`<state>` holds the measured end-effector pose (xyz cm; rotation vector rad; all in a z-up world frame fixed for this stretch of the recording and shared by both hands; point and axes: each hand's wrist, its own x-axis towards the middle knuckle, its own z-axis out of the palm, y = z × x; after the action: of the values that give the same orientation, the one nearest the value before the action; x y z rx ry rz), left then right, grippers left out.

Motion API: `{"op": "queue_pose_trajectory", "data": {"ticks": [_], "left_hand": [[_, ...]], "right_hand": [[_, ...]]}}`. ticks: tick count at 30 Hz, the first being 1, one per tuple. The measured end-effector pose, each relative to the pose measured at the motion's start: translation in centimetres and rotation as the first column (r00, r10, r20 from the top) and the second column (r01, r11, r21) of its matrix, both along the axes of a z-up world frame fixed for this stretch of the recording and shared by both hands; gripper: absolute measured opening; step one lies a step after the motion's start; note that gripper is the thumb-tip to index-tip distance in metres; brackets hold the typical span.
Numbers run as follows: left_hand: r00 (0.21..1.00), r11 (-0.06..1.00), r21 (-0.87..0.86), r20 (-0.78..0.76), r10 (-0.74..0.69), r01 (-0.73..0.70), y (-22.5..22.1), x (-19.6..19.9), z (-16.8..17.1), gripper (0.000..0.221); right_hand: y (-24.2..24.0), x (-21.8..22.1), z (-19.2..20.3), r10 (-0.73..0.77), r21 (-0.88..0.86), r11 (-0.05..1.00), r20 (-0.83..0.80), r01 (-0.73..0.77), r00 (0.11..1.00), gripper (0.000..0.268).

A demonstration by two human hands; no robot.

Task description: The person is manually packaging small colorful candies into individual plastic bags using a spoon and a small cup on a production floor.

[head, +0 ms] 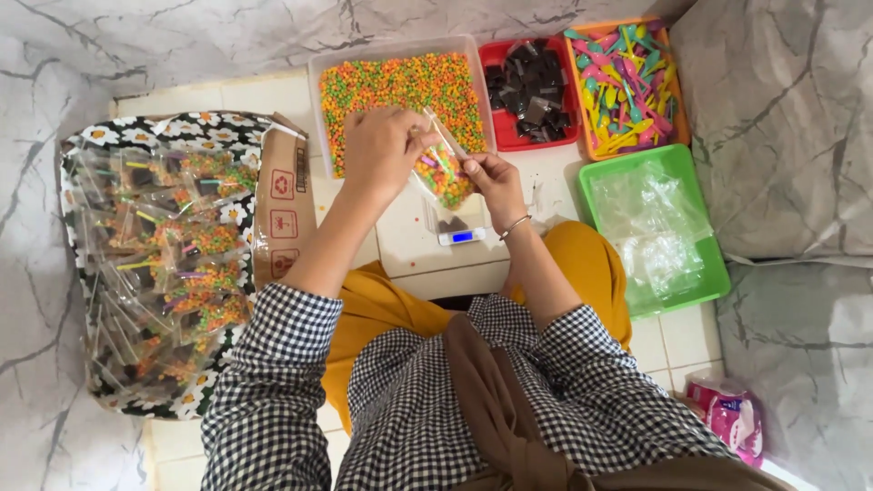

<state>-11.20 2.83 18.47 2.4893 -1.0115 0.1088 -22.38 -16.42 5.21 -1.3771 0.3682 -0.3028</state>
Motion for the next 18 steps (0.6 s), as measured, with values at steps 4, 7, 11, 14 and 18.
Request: {"op": "queue_pose_trajectory", "data": {"ticks": [4,7,11,14,18], "left_hand": [[0.988,0.978,-0.181,0.132,-0.083,0.106,0.7,-1.7,1.8,0.018],[0.986,0.916,-0.365,0.098,-0.138,0.165,1.0,-2.3,2.1,0.021],[0.983,0.880,-0.439,0.100,-0.154,0.183,1.4,-1.8,1.0,0.019],[0.997,0.845,-0.532,0.071,-0.009,0.046,1.2,-4.1,0.5,0.042],[0.960,0.661,-0.697,-0.220,0.171,-0.278,-0.7,-7.2,-4.8,0.113]], "right_hand": [[0.3,-0.9,1.0,0.043,-0.015,0.999,0.008,-0.043,0.999,0.018],[0.5,-1.3,1.0,0.068,0.116,0.991,0.019,-0.069,0.998,0.015],[0.8,-0.8,-0.2,0.103,0.283,0.952,0.052,-0.114,0.993,0.019],[1.4,-1.2,-0.1,0.083,0.331,0.939,0.048,-0.094,0.995,0.014],[3.7,-0.7,-2.2,-0.061,0.233,0.971,0.029,0.053,0.998,0.015]]}}
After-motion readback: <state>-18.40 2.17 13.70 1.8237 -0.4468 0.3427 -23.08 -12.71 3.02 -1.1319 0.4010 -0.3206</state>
